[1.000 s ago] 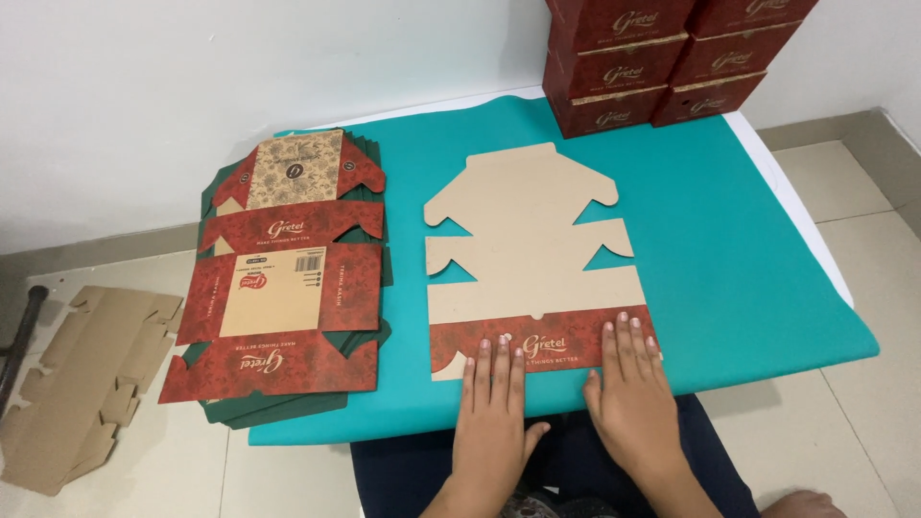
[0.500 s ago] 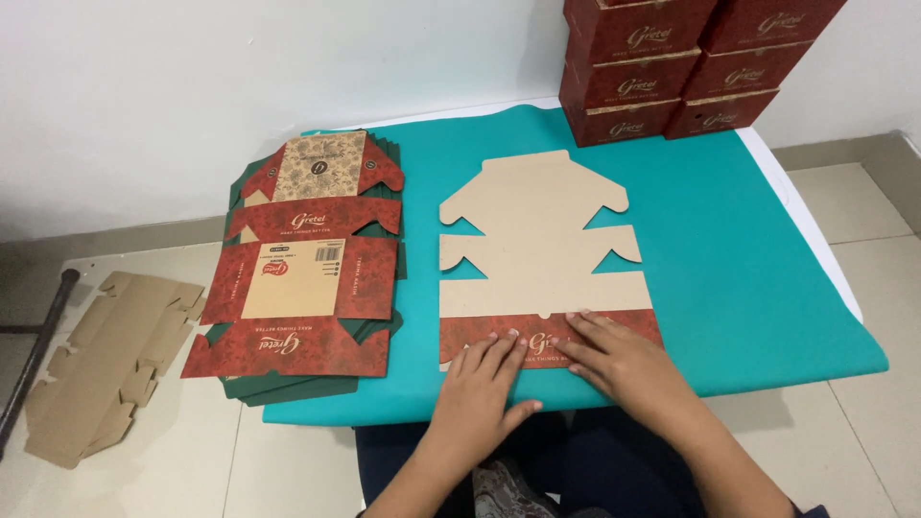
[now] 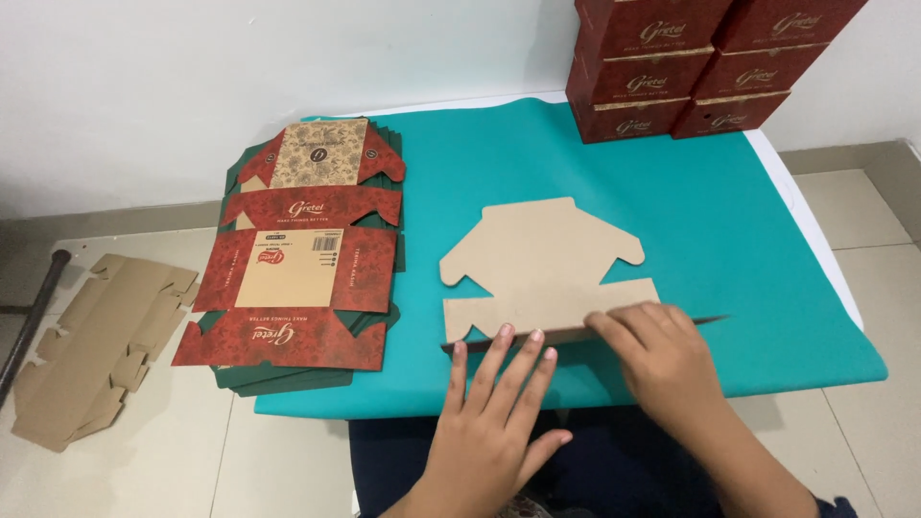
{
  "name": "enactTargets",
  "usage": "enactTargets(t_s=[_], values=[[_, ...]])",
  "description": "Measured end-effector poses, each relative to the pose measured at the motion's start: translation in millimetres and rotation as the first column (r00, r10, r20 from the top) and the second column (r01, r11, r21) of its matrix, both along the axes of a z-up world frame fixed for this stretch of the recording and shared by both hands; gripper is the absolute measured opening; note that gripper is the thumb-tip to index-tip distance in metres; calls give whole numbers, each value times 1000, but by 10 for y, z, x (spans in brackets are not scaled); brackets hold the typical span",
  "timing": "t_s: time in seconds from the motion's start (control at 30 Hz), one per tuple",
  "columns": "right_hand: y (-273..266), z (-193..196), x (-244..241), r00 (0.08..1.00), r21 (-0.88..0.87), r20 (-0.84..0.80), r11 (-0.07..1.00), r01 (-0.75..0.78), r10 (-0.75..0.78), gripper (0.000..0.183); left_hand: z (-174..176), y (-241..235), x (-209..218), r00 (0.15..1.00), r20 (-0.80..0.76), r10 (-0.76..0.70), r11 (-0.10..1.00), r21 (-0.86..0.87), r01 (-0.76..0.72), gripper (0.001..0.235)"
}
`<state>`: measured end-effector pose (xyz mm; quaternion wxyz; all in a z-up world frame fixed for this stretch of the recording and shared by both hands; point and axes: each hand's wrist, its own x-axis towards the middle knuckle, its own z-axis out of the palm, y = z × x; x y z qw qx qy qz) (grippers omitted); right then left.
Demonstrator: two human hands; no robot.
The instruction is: The person assembles a flat-packed cardboard box by folding the flaps and tucking the tabs into slots to form a rectangular container. They then close the lid and place the finished box on a stack of similar boxes.
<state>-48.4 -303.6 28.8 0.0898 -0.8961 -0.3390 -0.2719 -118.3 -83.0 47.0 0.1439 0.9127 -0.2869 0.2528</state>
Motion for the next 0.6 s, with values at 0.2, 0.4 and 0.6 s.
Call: enactTargets(t_s=[0.2,0.4,0.6], values=[[90,-270,785,994,-115,60,989,95,-89,26,-512,-112,295,990,-123,74,988,144,-56,92],[63,-907,1225,948,-151,-294,985,80,-122,36,-980,-156,445,987,-121,110,990,103,-98,87],[231,-850,791,987,-55,-134,995,83,-90,37,-977,-212,439,977,-130,172,973,176,-148,97]])
